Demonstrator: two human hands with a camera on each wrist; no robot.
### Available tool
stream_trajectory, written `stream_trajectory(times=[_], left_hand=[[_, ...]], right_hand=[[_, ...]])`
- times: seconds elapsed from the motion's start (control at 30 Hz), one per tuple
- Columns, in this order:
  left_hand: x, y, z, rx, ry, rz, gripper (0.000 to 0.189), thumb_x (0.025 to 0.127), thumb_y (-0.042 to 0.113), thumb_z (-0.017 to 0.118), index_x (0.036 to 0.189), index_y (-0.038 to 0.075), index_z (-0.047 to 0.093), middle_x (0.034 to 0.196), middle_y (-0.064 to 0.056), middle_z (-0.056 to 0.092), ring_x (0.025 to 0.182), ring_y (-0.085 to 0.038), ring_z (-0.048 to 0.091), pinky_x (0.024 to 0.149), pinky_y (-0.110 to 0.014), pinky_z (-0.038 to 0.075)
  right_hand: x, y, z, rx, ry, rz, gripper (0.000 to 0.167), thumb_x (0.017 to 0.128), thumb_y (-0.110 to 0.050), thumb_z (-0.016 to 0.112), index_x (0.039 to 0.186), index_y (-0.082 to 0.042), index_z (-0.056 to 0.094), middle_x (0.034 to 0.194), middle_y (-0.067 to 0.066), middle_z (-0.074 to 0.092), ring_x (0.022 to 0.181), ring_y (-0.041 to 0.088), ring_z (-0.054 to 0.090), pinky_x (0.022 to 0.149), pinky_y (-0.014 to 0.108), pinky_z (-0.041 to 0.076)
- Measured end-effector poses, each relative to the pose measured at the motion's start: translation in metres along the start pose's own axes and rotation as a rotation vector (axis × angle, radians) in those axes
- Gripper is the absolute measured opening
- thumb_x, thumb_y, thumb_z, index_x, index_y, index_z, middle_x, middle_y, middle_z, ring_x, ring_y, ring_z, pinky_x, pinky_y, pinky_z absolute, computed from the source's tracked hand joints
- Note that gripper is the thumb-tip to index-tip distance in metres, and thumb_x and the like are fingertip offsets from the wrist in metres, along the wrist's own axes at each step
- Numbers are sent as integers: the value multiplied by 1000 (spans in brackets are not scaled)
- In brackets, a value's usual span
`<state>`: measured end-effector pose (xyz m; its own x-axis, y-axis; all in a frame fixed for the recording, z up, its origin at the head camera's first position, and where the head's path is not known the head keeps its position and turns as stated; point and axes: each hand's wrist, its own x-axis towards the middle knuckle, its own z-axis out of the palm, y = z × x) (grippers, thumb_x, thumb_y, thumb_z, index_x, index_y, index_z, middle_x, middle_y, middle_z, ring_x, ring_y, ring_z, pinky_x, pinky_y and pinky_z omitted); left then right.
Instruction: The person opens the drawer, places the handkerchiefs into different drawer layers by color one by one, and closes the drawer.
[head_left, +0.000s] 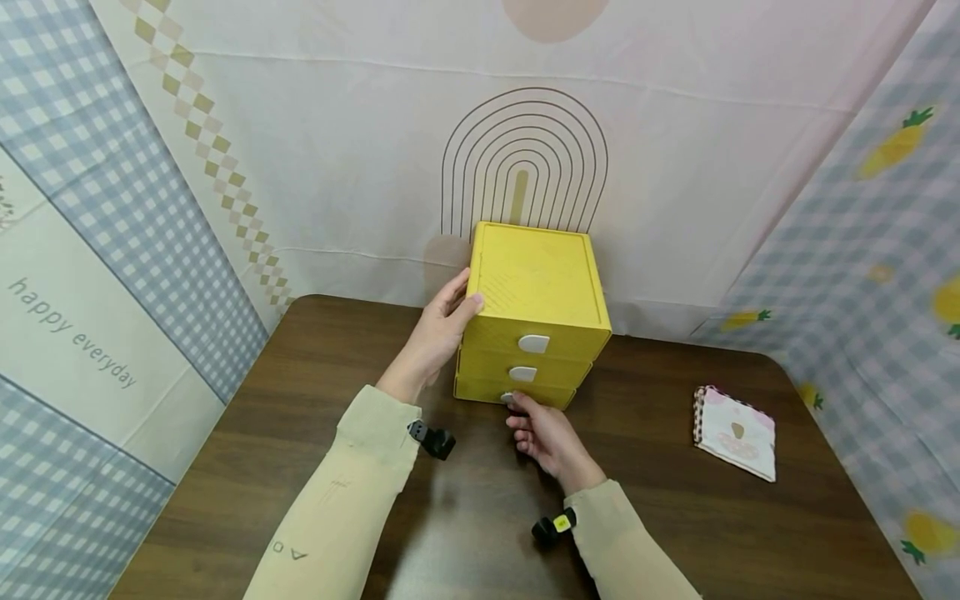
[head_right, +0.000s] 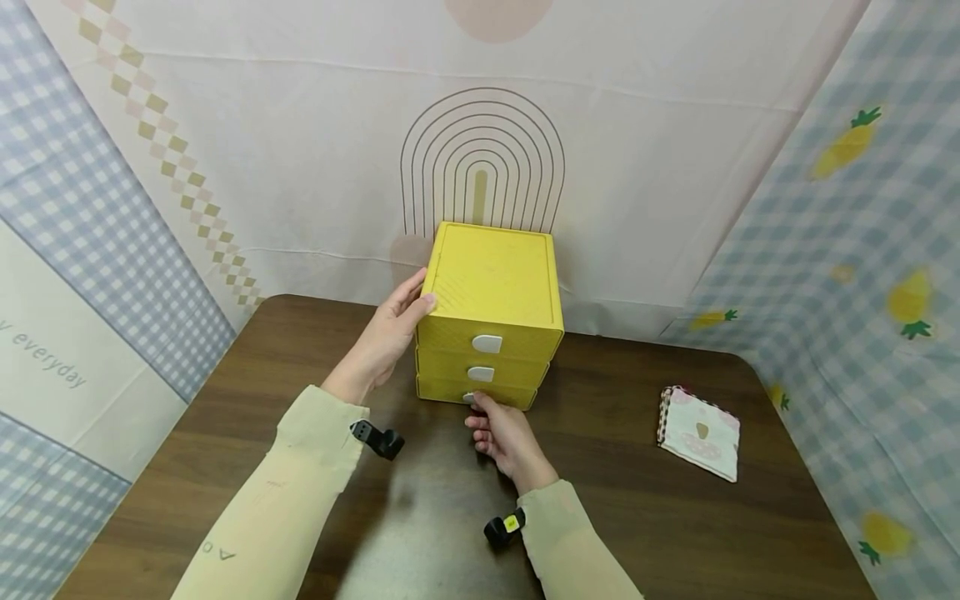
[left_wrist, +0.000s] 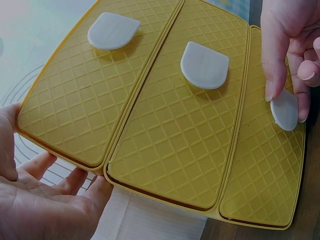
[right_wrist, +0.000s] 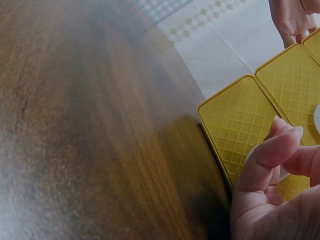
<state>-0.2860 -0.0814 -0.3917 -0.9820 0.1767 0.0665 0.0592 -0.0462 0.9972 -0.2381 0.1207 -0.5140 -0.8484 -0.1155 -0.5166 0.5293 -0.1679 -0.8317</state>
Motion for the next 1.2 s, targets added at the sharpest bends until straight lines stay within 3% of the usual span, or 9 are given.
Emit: stream_trajectory(times=[0.4,1.2], left_hand=[[0,-2,0,2,-1,-11,60,98,40,56,152,35,28,153,8,31,137,-12,30,110,-37,30],[-1,-3,0,13,6,-8,61,96,45,56,151,38,29,151,9,33,136,-11,32,109,-38,31]], right_hand=[[-2,4,-1,-11,6,-13,51,92,-41,64,120,1,57,69,-1,58,51,7,46,47,20,42],[-29,21,-7,-76,-54,-13,58,92,-43,64,124,4,55,69,-2,58,51,6,46,49,20,43]])
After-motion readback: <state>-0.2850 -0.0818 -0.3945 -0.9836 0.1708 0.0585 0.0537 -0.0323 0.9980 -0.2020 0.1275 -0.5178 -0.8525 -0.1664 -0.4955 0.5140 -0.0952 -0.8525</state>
